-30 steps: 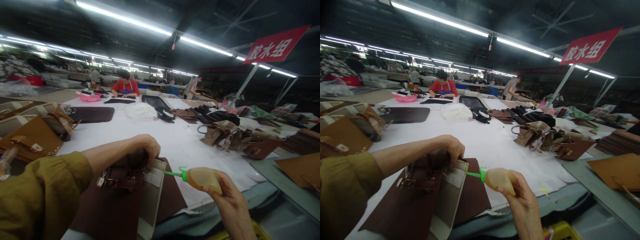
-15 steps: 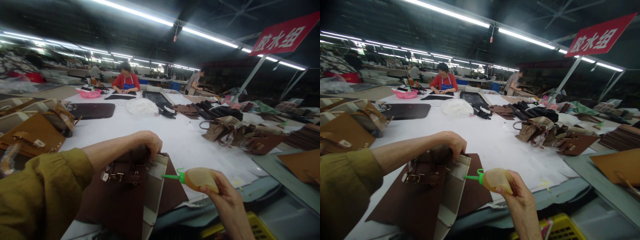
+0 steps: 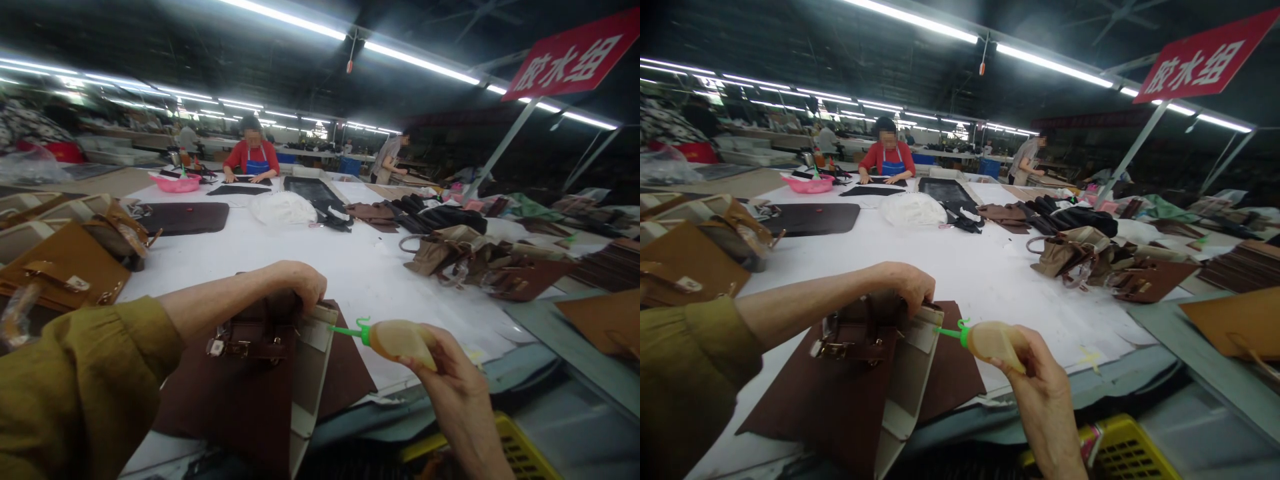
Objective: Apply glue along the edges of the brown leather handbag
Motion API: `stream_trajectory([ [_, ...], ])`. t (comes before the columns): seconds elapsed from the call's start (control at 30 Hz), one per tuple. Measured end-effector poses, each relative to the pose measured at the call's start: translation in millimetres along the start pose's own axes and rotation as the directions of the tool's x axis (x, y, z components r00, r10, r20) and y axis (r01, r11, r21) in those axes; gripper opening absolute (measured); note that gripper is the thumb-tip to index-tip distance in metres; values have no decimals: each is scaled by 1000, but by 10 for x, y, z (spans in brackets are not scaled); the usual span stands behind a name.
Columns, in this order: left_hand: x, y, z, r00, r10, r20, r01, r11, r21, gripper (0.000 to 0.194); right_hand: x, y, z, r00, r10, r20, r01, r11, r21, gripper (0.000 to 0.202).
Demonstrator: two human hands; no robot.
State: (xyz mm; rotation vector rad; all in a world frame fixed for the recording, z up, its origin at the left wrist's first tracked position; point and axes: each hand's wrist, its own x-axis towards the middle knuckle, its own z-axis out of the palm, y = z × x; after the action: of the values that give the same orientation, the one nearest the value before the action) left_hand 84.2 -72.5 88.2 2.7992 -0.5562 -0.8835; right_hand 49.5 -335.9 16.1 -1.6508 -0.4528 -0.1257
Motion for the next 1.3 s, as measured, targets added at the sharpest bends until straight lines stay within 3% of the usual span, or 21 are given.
stream_trajectory([
  [0.13, -62, 108, 1, 993, -107, 42, 103, 991, 84, 25, -30, 70, 7, 1000, -7, 12, 7, 999, -32, 32],
  [0.33, -84, 117, 47, 992, -123, -2, 122, 983, 140, 43, -176, 204, -105, 997, -8, 79, 16, 994, -106, 30],
  [0.57, -69, 105, 110, 985, -160, -66, 168, 977, 130, 40, -51, 100, -53, 996, -81, -26, 79, 993, -90, 32],
  [0.73, -69, 104, 158, 981, -149, -122, 168, 972, 165, 40, -110, 139, -9, 1000, -29, -2, 29, 999, -32, 30],
  [1.1, -152, 189, 180, 975, -138, -175, 175, 961, 215, 32, -480, 470, -121, 988, 116, 100, -108, 991, -76, 34],
  [1.3, -188, 241, 170, 976, -137, -172, 173, 962, 213, 31, -378, 247, -42, 998, 69, 10, -68, 996, -57, 32],
])
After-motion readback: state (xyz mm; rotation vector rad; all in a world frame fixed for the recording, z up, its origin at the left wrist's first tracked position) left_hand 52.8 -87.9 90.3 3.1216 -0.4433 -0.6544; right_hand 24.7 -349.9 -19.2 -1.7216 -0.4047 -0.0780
